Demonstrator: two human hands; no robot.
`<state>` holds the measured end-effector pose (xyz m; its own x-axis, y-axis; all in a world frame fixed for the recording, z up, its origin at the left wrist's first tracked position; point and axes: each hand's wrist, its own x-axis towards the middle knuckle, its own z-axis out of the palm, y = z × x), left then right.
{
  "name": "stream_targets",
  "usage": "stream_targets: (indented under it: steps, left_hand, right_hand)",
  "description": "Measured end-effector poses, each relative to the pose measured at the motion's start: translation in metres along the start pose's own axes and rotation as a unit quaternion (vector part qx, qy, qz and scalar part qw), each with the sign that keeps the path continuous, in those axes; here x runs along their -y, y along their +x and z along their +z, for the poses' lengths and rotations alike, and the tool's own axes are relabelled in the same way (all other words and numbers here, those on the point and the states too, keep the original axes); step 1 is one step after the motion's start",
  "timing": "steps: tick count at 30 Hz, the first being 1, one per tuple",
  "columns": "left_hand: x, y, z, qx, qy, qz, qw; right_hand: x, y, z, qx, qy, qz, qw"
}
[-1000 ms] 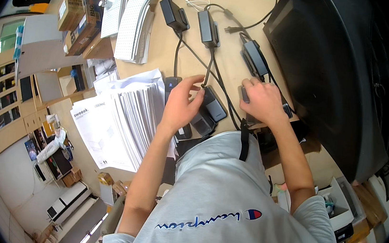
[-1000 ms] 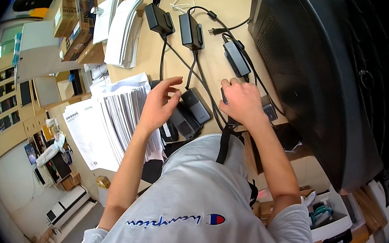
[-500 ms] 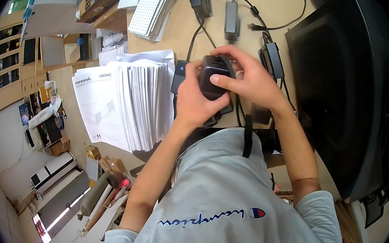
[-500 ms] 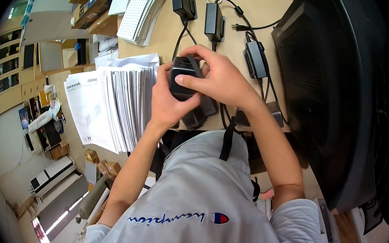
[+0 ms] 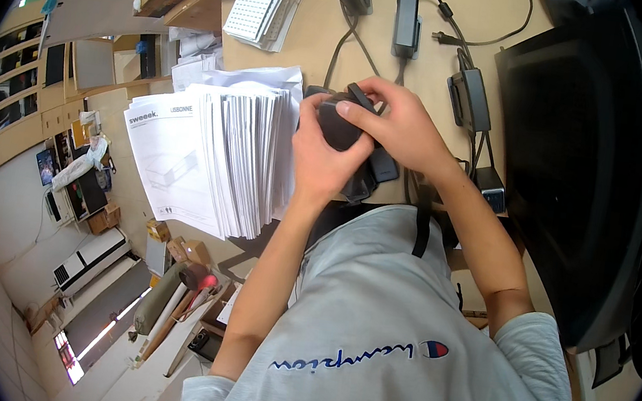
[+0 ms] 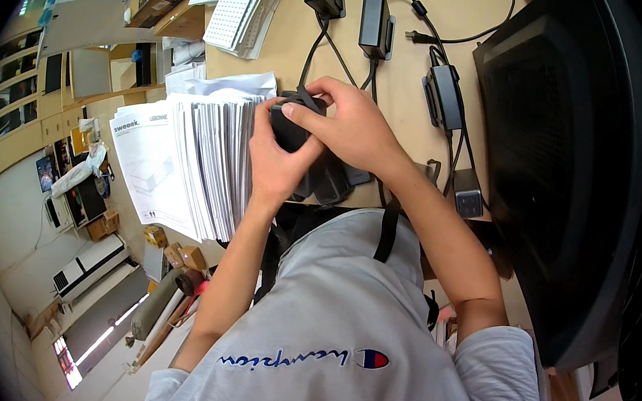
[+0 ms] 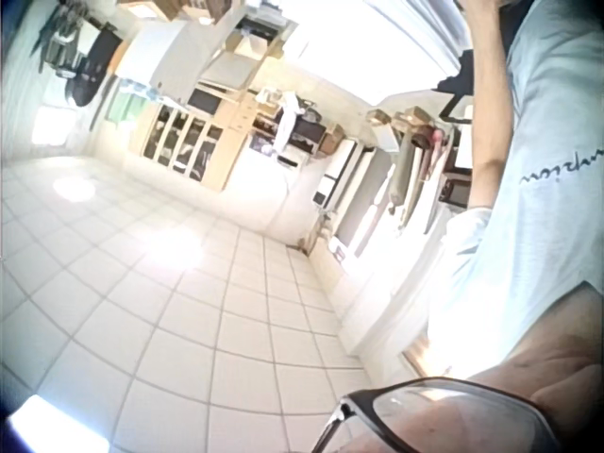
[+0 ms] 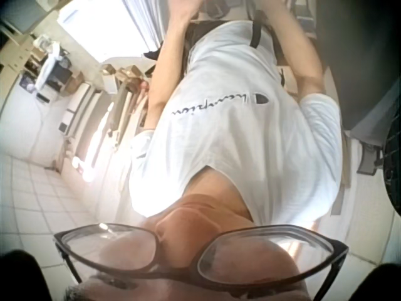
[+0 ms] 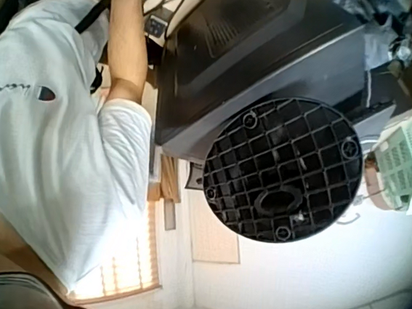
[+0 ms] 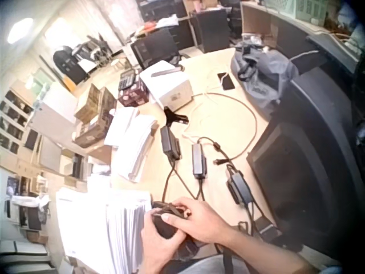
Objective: The person organizes electronic power blocks and cables by checking their connectors, placing some into a cardboard box on the floor, and arranging others on the table.
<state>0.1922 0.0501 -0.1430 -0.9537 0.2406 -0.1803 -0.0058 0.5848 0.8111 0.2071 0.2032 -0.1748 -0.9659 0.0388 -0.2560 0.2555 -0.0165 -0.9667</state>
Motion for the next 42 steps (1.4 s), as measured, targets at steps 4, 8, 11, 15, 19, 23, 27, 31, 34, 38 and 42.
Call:
stream_targets:
  steps: [4, 8, 11, 15, 19, 23, 27, 31, 34, 38, 42]
  left_hand:
    - [0.004, 0.018, -0.011, 0.030, 0.062, -0.014, 0.998]
    - [0.029, 0.040, -0.026, 0.046, 0.079, -0.004, 0.996]
    - [0.040, 0.055, -0.037, 0.065, 0.160, -0.027, 0.985]
    - [0.061, 0.067, -0.040, 0.065, 0.198, -0.060, 0.976]
    - [0.079, 0.078, -0.018, 0.060, 0.209, -0.089, 0.972]
    - [0.084, 0.083, -0.004, 0.060, 0.272, -0.126, 0.952]
    - [0.107, 0.071, 0.001, 0.038, 0.299, -0.065, 0.951]
    - [0.115, 0.067, 0.002, 0.022, 0.267, -0.067, 0.961]
    - [0.116, 0.067, -0.002, 0.042, 0.255, -0.074, 0.963]
    - [0.101, 0.059, 0.002, 0.029, 0.257, -0.061, 0.964]
    - [0.092, 0.065, 0.008, -0.023, 0.240, 0.088, 0.966]
  right_hand:
    - [0.000, 0.011, -0.007, 0.001, -0.043, -0.021, 0.999]
    - [0.006, 0.005, -0.031, 0.076, 0.030, 0.108, 0.991]
    - [0.008, 0.004, -0.055, 0.127, 0.169, 0.080, 0.974]
    - [-0.003, 0.020, -0.052, 0.116, 0.394, 0.041, 0.911]
    - [-0.023, 0.060, -0.028, 0.064, 0.487, -0.010, 0.871]
    - [-0.019, 0.083, -0.008, 0.005, 0.426, -0.042, 0.904]
    - [-0.022, 0.092, -0.001, -0.007, 0.420, -0.053, 0.906]
    - [-0.030, 0.102, 0.010, -0.042, 0.281, -0.017, 0.959]
    - [-0.036, 0.113, 0.015, -0.077, 0.260, 0.011, 0.962]
    - [-0.061, 0.137, 0.023, -0.139, 0.202, 0.034, 0.969]
    - [-0.094, 0.162, 0.049, -0.176, 0.265, 0.124, 0.940]
